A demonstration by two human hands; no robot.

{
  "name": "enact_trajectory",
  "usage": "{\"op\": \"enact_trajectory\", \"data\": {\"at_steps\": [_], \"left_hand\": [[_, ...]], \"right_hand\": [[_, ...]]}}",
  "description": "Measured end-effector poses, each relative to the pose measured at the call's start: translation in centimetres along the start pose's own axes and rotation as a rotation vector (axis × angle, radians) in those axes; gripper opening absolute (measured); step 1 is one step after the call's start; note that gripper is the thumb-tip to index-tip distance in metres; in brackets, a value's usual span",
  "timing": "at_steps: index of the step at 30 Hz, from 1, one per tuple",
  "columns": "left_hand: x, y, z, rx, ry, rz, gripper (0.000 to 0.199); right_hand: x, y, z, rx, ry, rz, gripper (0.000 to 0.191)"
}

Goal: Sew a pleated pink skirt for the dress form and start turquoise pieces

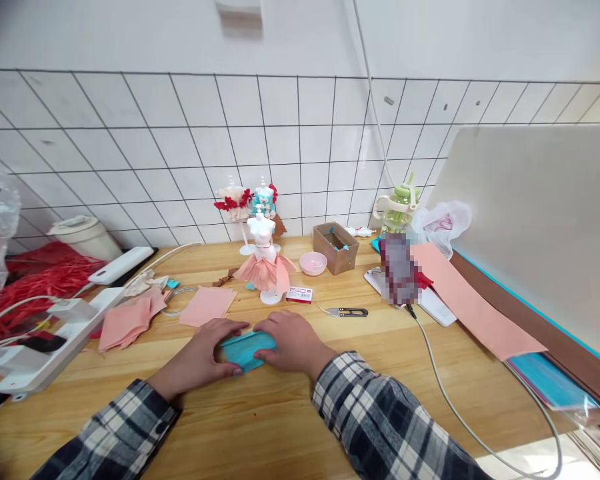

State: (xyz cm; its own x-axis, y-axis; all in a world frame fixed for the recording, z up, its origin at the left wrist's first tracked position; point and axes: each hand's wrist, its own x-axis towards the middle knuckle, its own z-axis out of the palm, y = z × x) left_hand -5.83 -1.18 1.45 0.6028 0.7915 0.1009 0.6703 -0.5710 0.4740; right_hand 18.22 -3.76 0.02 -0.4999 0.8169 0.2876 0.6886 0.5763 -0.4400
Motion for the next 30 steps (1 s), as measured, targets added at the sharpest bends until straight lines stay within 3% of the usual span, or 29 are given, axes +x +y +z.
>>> {"op": "enact_trajectory", "data": {"at_steps": [3, 5, 7, 11, 14, 17, 20, 22, 24, 27, 30], "left_hand": [[0.0, 0.2, 0.4, -0.022, 0.041, 0.015, 0.07], [0.1, 0.2, 0.5, -0.074, 0.082, 0.036, 0.06], [0.1, 0.3, 0.6, -0.16, 0.117, 0.024, 0.048], [0.1, 0.6, 0.6, -0.398, 0.299, -0.095, 0.042], [0.1, 0.3, 0.8, -0.392, 0.405, -0.126, 0.057], [0.1, -0.2, 1.3, -0.107, 0.266, -0.126, 0.086], [0.1, -0.3, 1.9, 0.093, 0.166, -0.087, 0.107], [0.1, 0.1, 1.9, 0.126, 0.15, -0.006, 0.096], [0.0, 0.5, 1.6, 0.124, 0.122, 0.096, 0.075], [-0.7, 0.9, 1.1, 0.109, 0.022, 0.205, 0.051], [-1.7, 0.7, 1.2, 0.131, -0.014, 0.235, 0.043]], "right_hand": [[0.0, -0.7, 0.2, 0.039, 0.01, 0.076, 0.073], [0.1, -1.0, 0.4, 0.112, 0.055, 0.142, 0.081], [0.3, -1.1, 0.7, 0.167, 0.079, 0.149, 0.067], [0.7, -0.8, 1.1, 0.235, 0.128, 0.15, 0.009], [0.8, -0.4, 1.0, 0.268, 0.236, 0.275, 0.011], [0.9, -0.4, 0.7, 0.175, 0.272, 0.208, 0.025], [0.9, -0.6, 0.7, 0.024, 0.093, 0.069, 0.048], [0.9, -0.8, 0.8, -0.08, -0.045, 0.029, 0.031], [0.7, -1.2, 0.8, -0.163, -0.105, 0.011, 0.02], [-0.2, -2.1, 0.2, -0.204, -0.084, 0.0, 0.033], [-2.7, -2.1, -2.5, -0.15, 0.058, 0.046, 0.042]]}}
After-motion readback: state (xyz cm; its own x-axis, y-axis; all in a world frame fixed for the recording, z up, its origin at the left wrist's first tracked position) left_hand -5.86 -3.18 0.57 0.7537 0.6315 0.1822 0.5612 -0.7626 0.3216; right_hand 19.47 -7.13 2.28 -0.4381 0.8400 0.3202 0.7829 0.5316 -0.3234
